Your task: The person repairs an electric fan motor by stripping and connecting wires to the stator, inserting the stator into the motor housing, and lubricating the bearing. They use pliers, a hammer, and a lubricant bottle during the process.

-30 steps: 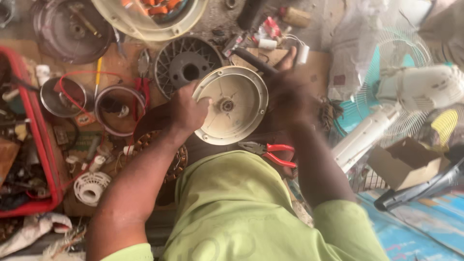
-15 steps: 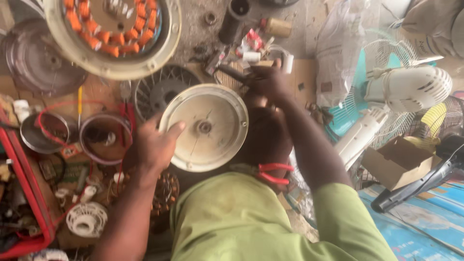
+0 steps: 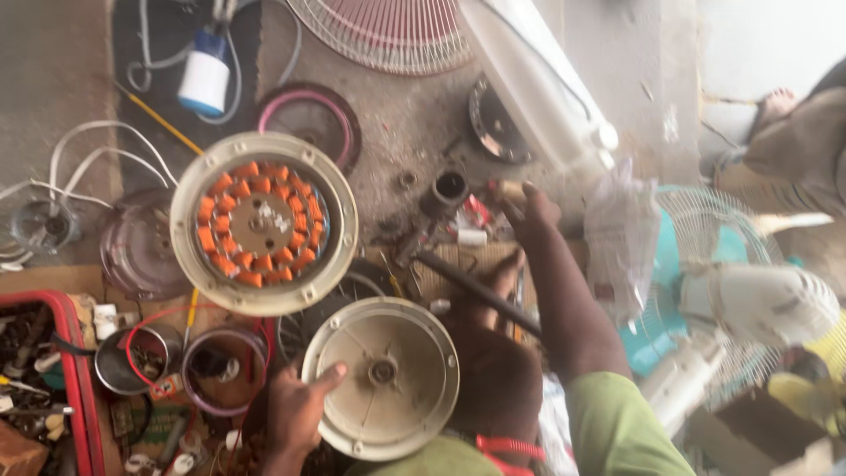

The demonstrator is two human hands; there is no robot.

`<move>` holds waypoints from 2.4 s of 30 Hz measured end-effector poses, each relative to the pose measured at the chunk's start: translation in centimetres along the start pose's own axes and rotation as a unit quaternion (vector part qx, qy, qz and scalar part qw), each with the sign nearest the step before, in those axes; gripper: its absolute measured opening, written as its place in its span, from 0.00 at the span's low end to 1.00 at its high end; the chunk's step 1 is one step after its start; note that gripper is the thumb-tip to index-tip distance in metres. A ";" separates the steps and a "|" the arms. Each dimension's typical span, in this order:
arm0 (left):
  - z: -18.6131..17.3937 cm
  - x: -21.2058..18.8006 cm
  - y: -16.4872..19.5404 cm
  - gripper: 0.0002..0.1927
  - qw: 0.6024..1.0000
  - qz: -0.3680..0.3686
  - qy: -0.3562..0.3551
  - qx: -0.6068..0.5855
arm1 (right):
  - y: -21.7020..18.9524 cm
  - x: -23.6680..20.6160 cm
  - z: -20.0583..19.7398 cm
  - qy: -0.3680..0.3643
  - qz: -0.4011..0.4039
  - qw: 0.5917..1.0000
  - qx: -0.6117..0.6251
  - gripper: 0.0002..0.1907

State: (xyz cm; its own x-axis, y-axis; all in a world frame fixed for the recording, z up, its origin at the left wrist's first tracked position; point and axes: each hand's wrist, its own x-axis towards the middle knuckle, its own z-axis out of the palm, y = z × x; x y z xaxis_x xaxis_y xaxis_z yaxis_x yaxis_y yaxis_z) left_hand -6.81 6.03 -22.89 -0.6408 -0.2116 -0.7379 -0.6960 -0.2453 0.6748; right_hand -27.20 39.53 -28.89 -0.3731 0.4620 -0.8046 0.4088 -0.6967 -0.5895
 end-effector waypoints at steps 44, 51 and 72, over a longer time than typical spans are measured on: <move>0.2 -7.0 -1.8 0.21 0.967 0.143 -0.129 -0.165 | 3.1 -23.3 -12.4 -0.498 -0.187 0.837 -0.127 0.17; 0.0 -7.9 -1.2 0.22 0.966 0.157 -0.136 -0.156 | 3.3 -25.2 -12.1 -0.485 -0.251 0.828 -0.132 0.19; 0.3 -7.8 -0.4 0.24 0.963 0.162 -0.143 -0.161 | 3.2 -26.1 -11.0 -0.456 -0.264 0.838 -0.144 0.20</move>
State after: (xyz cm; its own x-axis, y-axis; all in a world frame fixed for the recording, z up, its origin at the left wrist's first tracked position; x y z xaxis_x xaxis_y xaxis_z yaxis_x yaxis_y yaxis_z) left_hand -1.61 8.04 -17.39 -0.9021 -0.0683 -0.4261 -0.3386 -0.5003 0.7969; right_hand -6.94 31.26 -10.57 -0.9927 -0.0392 -0.1143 0.1208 -0.3056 -0.9445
